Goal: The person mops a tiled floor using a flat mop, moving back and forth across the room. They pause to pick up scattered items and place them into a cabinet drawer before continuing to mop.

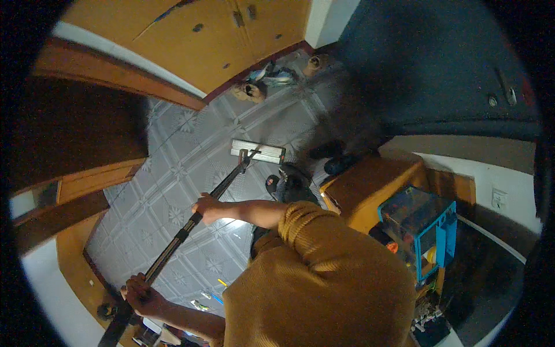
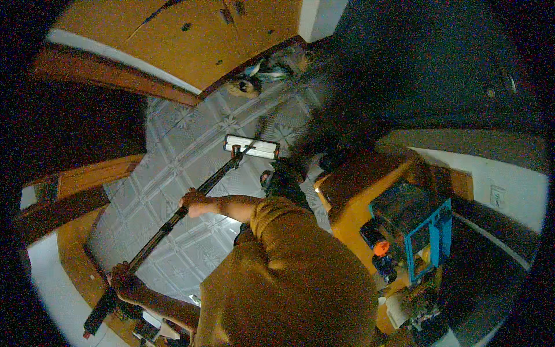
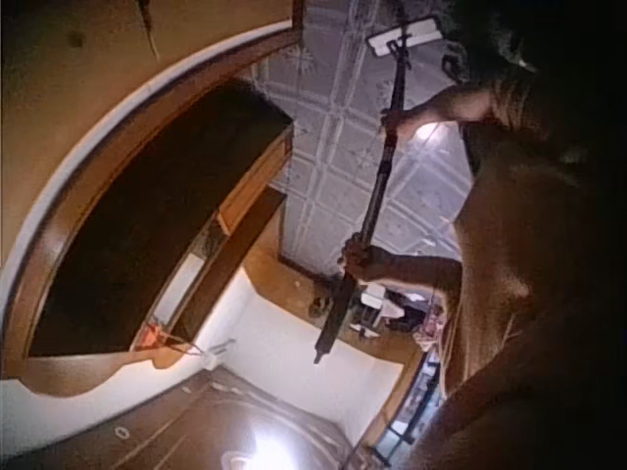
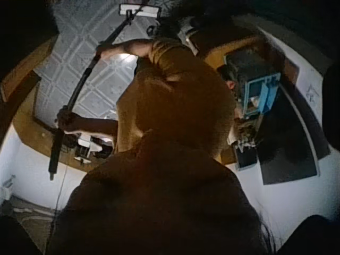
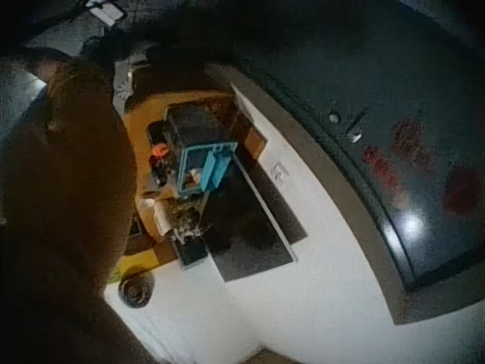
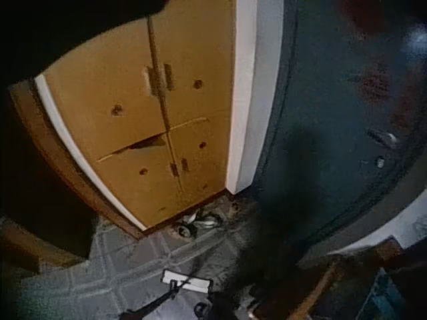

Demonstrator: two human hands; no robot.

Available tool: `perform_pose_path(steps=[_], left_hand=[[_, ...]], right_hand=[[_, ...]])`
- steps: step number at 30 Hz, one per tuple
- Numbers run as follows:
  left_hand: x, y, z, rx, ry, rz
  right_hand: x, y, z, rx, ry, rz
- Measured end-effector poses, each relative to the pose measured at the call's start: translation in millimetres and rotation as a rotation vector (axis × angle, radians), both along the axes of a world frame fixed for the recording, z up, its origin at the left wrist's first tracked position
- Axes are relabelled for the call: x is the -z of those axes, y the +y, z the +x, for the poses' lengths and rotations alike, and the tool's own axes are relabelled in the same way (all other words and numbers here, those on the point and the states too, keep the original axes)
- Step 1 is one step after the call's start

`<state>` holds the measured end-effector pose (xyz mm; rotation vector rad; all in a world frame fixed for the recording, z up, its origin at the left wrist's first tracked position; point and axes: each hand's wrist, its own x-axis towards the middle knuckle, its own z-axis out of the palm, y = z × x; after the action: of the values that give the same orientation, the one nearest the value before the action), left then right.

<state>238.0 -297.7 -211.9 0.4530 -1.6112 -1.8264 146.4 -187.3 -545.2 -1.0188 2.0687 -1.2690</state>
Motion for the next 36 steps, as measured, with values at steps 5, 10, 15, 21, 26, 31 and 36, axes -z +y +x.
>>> perform_pose_path(steps=[5, 10, 15, 21, 26, 31, 36], left_hand=[[-33, -14, 41, 0.103, 0.095, -0.051], [-14, 13, 28, 0.349, 0.240, 0.051], [89, 110, -44, 0.513, 0.045, 0.095], [180, 273, -117, 0.921, -0.640, 0.028], [179, 314, -133, 1.007, -0.417, -0.017], [144, 245, -127, 0.832, -0.426, -0.138], [98, 144, -86, 0.672, -0.335, -0.235]], right_hand=[[-41, 14, 20, -0.021, 0.046, -0.096], [-44, 105, 16, 0.362, 0.343, 0.052], [18, 267, -31, 0.741, 0.278, 0.312], [122, 474, -52, 0.913, 0.138, 0.282], [179, 533, -52, 0.815, 0.546, 0.116], [166, 445, -72, 0.766, 0.249, 0.225], [99, 283, -85, 0.611, 0.322, -0.071]])
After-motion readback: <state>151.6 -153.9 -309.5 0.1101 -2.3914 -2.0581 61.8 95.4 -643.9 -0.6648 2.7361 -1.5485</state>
